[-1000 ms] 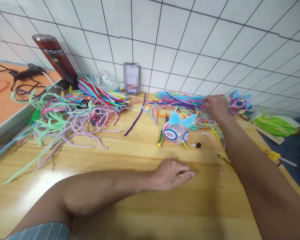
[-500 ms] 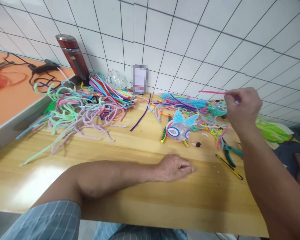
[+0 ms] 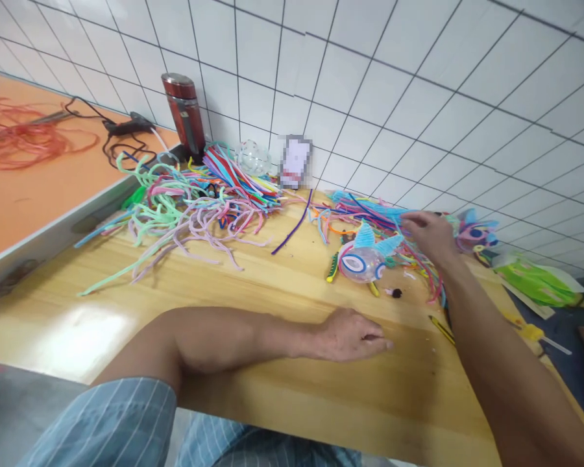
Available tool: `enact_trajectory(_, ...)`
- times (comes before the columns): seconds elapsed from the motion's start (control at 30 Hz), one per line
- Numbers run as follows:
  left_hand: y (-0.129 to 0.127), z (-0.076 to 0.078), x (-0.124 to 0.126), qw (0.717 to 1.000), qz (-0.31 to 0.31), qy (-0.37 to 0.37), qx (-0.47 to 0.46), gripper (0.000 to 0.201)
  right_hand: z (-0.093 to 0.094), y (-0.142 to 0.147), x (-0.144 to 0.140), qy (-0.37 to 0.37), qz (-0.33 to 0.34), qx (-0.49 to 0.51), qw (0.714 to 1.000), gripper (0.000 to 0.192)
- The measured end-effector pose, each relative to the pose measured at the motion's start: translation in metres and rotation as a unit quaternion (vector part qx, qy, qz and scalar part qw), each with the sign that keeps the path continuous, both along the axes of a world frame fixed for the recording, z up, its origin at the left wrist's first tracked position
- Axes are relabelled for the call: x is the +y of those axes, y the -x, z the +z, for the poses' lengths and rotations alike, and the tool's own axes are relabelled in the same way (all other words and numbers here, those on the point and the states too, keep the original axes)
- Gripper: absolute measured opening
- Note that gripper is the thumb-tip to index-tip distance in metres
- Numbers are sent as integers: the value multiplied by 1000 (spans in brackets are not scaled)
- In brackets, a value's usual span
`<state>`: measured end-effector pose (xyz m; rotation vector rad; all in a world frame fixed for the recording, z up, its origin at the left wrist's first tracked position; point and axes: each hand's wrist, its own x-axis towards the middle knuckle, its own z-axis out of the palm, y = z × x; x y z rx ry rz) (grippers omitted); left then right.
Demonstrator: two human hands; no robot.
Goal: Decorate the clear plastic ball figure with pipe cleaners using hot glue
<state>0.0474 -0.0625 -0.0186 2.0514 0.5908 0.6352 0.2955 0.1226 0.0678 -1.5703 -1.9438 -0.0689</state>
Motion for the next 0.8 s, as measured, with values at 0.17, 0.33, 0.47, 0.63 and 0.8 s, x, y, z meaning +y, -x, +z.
enact_trajectory(0.17,0,-1,0,1000,2,-11,-5,50,-40,18,24,97,101,-31,990,23)
enact_trajectory(0.33,-2,-3,2,1000,1,8,18,50,-57,32,49,120,163,-69,977,23)
enact_trajectory(0.47,-3,-1,4,1000,3,13,26,50,-61,45,59,135,208,-85,965,19)
enact_trajectory(0.63,-1,4,6,999,-6,8,48,49,-57,55,57,142,232,-52,961,19)
enact_trajectory(0.8,-2,3,6,998,-12,2,60,51,-40,49,55,125,153,46,979,25)
